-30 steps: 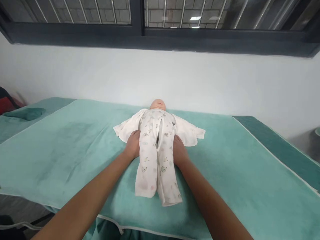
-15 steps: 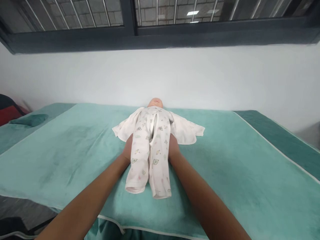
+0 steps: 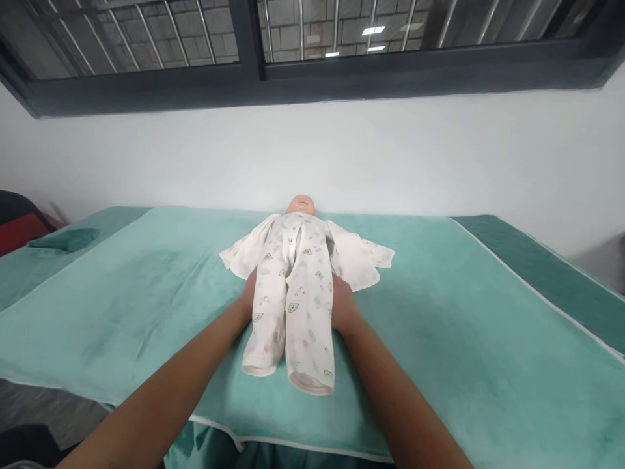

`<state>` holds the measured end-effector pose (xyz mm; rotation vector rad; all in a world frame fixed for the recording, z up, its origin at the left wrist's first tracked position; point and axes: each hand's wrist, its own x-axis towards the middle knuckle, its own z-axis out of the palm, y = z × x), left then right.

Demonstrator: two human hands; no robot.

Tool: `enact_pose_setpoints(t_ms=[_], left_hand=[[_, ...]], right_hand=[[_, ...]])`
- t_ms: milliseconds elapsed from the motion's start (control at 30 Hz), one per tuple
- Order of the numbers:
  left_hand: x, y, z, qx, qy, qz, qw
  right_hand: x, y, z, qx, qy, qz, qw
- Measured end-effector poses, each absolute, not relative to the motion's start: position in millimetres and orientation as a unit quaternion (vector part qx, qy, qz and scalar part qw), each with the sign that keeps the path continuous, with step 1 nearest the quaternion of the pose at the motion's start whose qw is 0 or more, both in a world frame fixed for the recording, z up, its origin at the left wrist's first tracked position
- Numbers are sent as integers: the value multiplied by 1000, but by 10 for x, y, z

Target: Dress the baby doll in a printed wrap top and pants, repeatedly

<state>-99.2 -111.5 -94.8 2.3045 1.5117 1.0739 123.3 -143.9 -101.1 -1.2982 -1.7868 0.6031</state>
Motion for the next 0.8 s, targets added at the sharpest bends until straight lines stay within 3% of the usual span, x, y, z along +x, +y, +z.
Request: enact_pose_setpoints(t_ms=[267,633,800], left_hand=[[-1041,-1064,-999,781,526,337,25],[-1342,-1497,-1055,835,444,311,-96],[-1416,-1591,-1080,862,370,317,-137]], right_hand=[[1168,-1373,-994,-489,-778,113,378],[1235,-1497,-966,-433,-816,73,375],[1269,-1630,-999,-414,-853,48,313]])
